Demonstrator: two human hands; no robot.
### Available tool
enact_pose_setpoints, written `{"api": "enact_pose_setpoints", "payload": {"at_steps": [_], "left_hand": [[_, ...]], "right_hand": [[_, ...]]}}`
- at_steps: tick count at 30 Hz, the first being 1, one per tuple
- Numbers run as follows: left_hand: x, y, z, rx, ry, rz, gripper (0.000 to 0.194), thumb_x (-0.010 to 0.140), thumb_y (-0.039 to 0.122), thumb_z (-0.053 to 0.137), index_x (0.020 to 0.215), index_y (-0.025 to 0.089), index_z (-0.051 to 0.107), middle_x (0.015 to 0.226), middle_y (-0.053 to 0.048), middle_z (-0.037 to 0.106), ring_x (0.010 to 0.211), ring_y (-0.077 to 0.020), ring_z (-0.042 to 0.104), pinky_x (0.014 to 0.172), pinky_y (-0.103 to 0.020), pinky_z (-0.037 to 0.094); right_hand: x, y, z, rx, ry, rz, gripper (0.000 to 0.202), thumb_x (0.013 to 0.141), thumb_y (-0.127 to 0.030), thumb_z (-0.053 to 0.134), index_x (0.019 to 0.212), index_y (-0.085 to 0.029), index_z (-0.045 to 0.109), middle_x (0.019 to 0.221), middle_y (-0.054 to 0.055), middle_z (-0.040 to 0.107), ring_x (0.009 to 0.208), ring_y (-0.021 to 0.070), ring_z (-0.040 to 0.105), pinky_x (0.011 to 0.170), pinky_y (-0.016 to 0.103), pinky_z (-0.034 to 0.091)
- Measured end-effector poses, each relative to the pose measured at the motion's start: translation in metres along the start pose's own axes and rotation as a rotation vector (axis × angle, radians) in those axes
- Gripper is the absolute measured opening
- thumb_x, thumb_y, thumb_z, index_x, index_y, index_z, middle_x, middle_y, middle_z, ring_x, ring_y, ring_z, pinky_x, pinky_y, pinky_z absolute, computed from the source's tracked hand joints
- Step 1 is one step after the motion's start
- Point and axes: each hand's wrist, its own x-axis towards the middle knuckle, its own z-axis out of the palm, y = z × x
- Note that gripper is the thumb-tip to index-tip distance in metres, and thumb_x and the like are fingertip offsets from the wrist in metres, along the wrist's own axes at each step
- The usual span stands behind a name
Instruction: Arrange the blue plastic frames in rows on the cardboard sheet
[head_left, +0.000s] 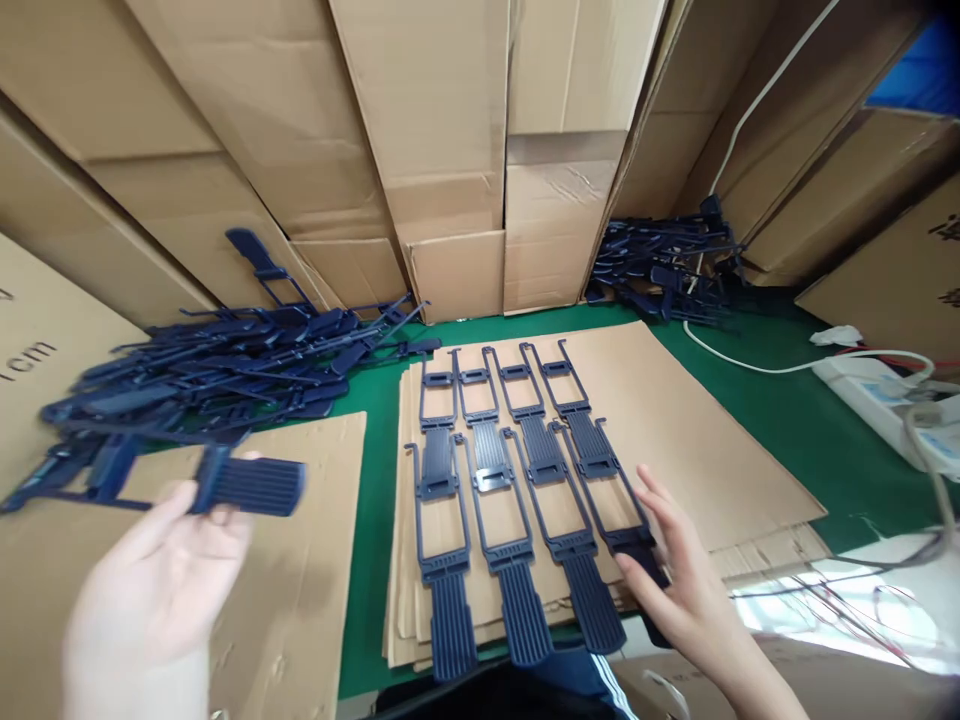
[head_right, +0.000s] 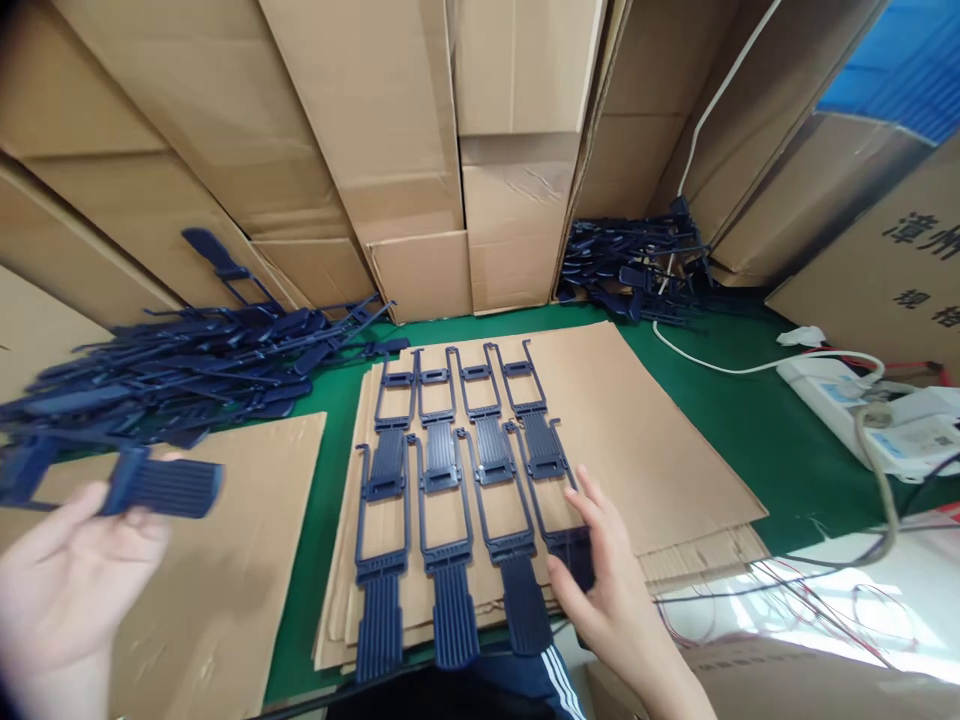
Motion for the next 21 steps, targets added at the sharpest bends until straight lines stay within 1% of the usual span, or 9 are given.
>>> {"api": "enact_pose_setpoints", "payload": {"at_steps": [2, 4, 5, 6, 8, 10, 13, 17, 21], "left_hand": [[-0.006, -0.003, 0.022, -0.031, -0.064, -0.050, 0.024, 0.083, -0.010, 0.015, 0.084, 0.006, 0.033, 0.104, -0.014, 0.041, 0.087, -0.0231, 0.049, 0.053, -0.025, 0.052], [-0.009, -0.009, 0.038, 0.006, -0.393, -0.091, 0.019, 0.077, -0.007, 0.034, 0.086, 0.008, 0.026, 0.114, -0.018, 0.033, 0.096, -0.0286, 0.045, 0.062, -0.029, 0.053], [-0.011, -0.013, 0.044, 0.044, -0.605, -0.113, 0.029, 0.077, -0.004, 0.047, 0.086, 0.010, 0.023, 0.119, -0.019, 0.027, 0.103, -0.0298, 0.039, 0.070, -0.030, 0.052], [-0.012, -0.018, 0.050, 0.096, -0.753, -0.134, 0.039, 0.078, 0.000, 0.057, 0.087, 0.011, 0.021, 0.123, -0.018, 0.022, 0.108, -0.0298, 0.034, 0.075, -0.028, 0.051], [-0.016, -0.026, 0.063, 0.175, -0.948, -0.156, 0.049, 0.080, 0.009, 0.068, 0.088, 0.012, 0.020, 0.126, -0.015, 0.018, 0.110, -0.0258, 0.032, 0.079, -0.022, 0.049], [-0.024, -0.036, 0.077, 0.200, -1.040, -0.197, 0.047, 0.084, 0.012, 0.065, 0.090, 0.013, 0.019, 0.125, -0.015, 0.019, 0.107, -0.0225, 0.037, 0.079, -0.019, 0.048], [-0.040, -0.054, 0.098, 0.265, -1.138, -0.287, 0.043, 0.086, 0.017, 0.061, 0.091, 0.012, 0.018, 0.123, -0.014, 0.023, 0.105, -0.0248, 0.038, 0.079, -0.021, 0.049], [-0.062, -0.086, 0.120, 0.377, -1.274, -0.274, 0.029, 0.086, 0.018, 0.050, 0.096, 0.011, 0.024, 0.114, -0.011, 0.032, 0.107, -0.0229, 0.036, 0.079, -0.020, 0.047], [-0.082, -0.109, 0.131, 0.400, -1.405, -0.224, 0.019, 0.087, 0.013, 0.042, 0.105, 0.005, 0.039, 0.106, -0.010, 0.039, 0.103, -0.0181, 0.039, 0.085, -0.015, 0.041]], "right_hand": [[0.004, -0.002, 0.000, 0.093, 0.132, 0.012, 0.050, 0.080, -0.025, 0.050, 0.127, -0.021, 0.034, 0.137, 0.011, 0.026, 0.128, 0.0218, 0.026, 0.103, 0.044, 0.028], [0.011, -0.010, -0.001, 0.221, 0.250, 0.049, 0.041, 0.081, -0.022, 0.049, 0.121, -0.021, 0.040, 0.134, 0.010, 0.033, 0.126, 0.0198, 0.031, 0.102, 0.037, 0.033], [0.015, -0.015, -0.001, 0.301, 0.300, 0.071, 0.036, 0.082, -0.021, 0.047, 0.118, -0.021, 0.043, 0.131, 0.010, 0.036, 0.123, 0.0176, 0.036, 0.099, 0.031, 0.037], [0.019, -0.021, -0.001, 0.375, 0.335, 0.092, 0.032, 0.084, -0.020, 0.046, 0.116, -0.021, 0.044, 0.128, 0.009, 0.039, 0.119, 0.0152, 0.041, 0.095, 0.024, 0.041], [0.025, -0.034, 0.000, 0.496, 0.364, 0.108, 0.027, 0.086, -0.020, 0.043, 0.113, -0.022, 0.046, 0.123, 0.009, 0.044, 0.111, 0.0123, 0.048, 0.088, 0.018, 0.045], [0.031, -0.046, 0.002, 0.528, 0.355, 0.080, 0.026, 0.086, -0.019, 0.043, 0.112, -0.023, 0.047, 0.121, 0.008, 0.045, 0.106, 0.0107, 0.051, 0.087, 0.017, 0.045], [0.039, -0.061, 0.005, 0.471, 0.309, 0.015, 0.032, 0.086, -0.018, 0.042, 0.117, -0.026, 0.043, 0.120, 0.006, 0.046, 0.103, 0.0080, 0.051, 0.087, 0.017, 0.046], [0.052, -0.079, 0.010, 0.189, 0.219, -0.071, 0.052, 0.081, -0.026, 0.050, 0.130, -0.028, 0.032, 0.127, 0.003, 0.041, 0.114, 0.0121, 0.044, 0.093, 0.025, 0.044], [0.060, -0.089, 0.015, -0.091, 0.313, -0.137, 0.054, 0.081, -0.017, 0.047, 0.132, -0.023, 0.031, 0.128, 0.002, 0.042, 0.117, 0.0124, 0.043, 0.097, 0.026, 0.042]]}}
